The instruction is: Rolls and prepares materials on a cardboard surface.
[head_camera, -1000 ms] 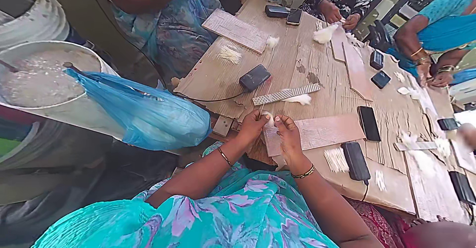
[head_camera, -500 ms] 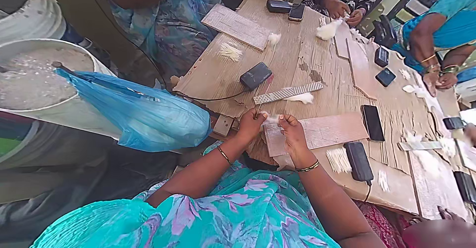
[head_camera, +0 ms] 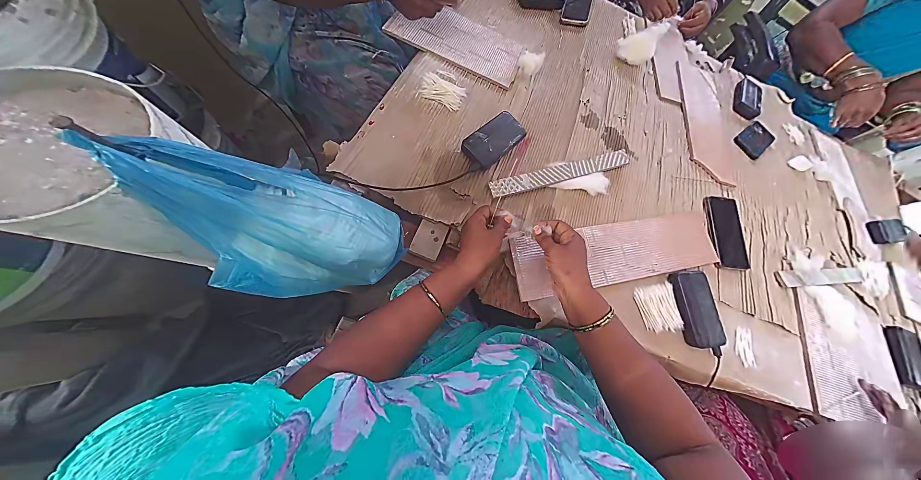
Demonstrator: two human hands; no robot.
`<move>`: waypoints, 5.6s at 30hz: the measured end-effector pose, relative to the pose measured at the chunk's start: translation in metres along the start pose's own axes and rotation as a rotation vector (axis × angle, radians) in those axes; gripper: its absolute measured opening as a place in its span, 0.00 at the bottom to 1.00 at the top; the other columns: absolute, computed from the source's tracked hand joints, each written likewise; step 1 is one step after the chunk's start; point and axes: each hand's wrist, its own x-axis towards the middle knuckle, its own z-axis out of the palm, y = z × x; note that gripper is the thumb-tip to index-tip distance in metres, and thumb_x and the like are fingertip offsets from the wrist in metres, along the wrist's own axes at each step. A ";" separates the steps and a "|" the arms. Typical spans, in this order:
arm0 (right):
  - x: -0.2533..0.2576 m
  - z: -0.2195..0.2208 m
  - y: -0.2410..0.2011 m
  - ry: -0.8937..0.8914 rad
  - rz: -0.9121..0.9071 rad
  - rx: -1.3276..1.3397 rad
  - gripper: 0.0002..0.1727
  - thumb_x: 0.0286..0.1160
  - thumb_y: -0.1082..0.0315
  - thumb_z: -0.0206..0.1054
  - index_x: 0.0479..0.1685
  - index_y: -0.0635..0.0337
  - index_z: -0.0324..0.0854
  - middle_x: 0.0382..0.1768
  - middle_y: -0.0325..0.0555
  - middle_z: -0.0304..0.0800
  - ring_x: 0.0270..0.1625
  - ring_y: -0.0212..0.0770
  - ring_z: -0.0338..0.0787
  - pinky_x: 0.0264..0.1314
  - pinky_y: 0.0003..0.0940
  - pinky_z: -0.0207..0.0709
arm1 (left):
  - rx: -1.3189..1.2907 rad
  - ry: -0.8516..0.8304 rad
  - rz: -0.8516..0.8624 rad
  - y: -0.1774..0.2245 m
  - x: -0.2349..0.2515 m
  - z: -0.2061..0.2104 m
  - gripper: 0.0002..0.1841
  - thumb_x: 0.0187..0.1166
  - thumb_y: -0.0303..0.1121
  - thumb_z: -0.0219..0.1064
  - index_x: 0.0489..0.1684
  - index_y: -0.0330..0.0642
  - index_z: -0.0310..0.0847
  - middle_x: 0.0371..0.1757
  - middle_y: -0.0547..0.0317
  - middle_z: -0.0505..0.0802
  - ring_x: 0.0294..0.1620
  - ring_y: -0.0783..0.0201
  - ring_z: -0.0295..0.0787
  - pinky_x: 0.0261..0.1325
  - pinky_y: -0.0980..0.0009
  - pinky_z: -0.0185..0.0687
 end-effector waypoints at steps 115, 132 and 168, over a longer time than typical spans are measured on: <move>-0.026 -0.067 0.022 -0.269 -0.251 -0.547 0.31 0.77 0.76 0.67 0.82 0.54 0.71 0.37 0.52 0.91 0.35 0.49 0.89 0.41 0.50 0.82 | 0.610 -0.342 0.001 0.018 -0.044 0.001 0.11 0.88 0.37 0.65 0.51 0.38 0.88 0.42 0.48 0.91 0.44 0.54 0.87 0.54 0.50 0.80; -0.012 -0.047 0.018 -0.166 -0.257 -0.908 0.37 0.75 0.72 0.68 0.88 0.50 0.64 0.38 0.55 0.91 0.50 0.62 0.89 0.60 0.63 0.77 | 0.822 -0.410 0.012 0.018 -0.037 0.000 0.23 0.96 0.43 0.47 0.67 0.30 0.75 0.62 0.32 0.86 0.67 0.40 0.85 0.72 0.41 0.76; -0.068 -0.109 0.078 -0.656 -0.756 -1.116 0.44 0.88 0.33 0.36 0.93 0.57 0.57 0.93 0.49 0.57 0.94 0.50 0.56 0.87 0.78 0.33 | 0.940 -0.671 -0.142 0.016 -0.068 0.000 0.18 0.94 0.38 0.53 0.63 0.34 0.82 0.57 0.40 0.90 0.62 0.47 0.87 0.69 0.47 0.77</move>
